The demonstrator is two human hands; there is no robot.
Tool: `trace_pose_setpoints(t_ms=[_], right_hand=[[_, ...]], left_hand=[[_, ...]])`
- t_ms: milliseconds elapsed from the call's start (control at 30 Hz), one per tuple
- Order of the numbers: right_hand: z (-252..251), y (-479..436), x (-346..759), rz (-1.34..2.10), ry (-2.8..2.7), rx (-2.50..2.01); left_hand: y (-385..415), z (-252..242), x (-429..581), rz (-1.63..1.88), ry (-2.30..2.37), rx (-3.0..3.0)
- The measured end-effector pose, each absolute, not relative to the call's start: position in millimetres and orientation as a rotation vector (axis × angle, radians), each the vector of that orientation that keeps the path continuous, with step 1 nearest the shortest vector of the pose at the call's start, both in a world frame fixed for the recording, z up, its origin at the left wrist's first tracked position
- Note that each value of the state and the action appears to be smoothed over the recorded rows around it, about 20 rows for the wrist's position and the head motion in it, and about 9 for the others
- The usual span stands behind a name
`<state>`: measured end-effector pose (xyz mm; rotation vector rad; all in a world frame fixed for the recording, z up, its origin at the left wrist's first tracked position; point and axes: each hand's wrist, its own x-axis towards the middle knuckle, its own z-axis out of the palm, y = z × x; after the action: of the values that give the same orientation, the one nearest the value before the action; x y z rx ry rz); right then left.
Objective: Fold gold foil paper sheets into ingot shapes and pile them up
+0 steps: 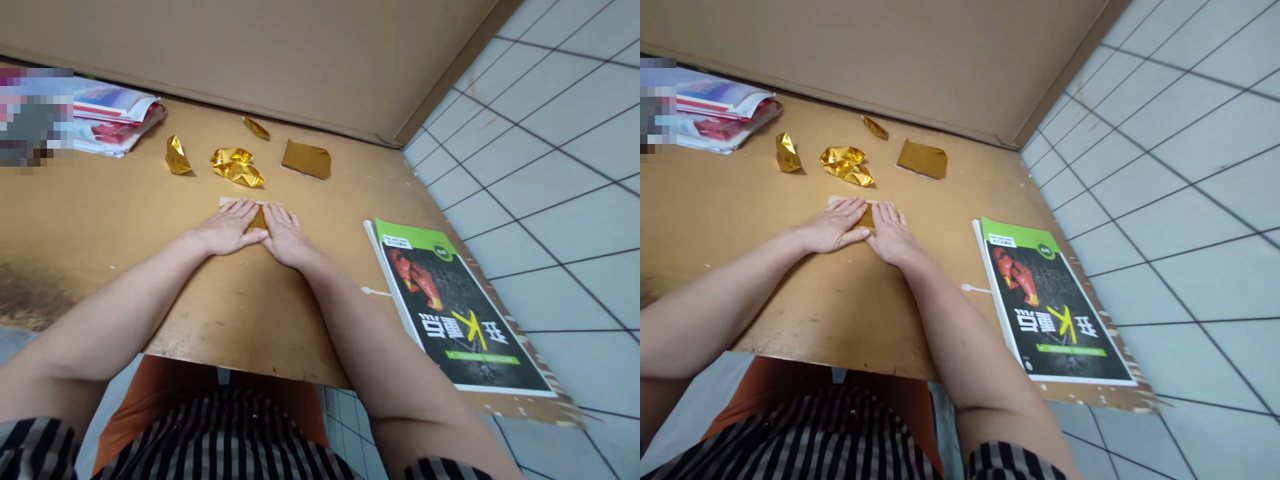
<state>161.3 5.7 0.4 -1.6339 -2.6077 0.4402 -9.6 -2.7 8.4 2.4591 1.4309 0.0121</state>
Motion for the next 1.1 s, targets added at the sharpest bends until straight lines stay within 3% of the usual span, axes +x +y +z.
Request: trace_pose_setpoints(t_ms=[600,900,1100], right_hand=[[4,16,163,0.375,-2.563,-1.612],[1,27,153,0.13,-2.404,-1.535],[0,32,139,0.327,-2.479,-1.414]], left_hand=[[20,6,-4,-0.011,1.589,2.458],[24,3,-2,0.038,1.571,2.457],[24,2,-3,0.096,1.537,2.476]])
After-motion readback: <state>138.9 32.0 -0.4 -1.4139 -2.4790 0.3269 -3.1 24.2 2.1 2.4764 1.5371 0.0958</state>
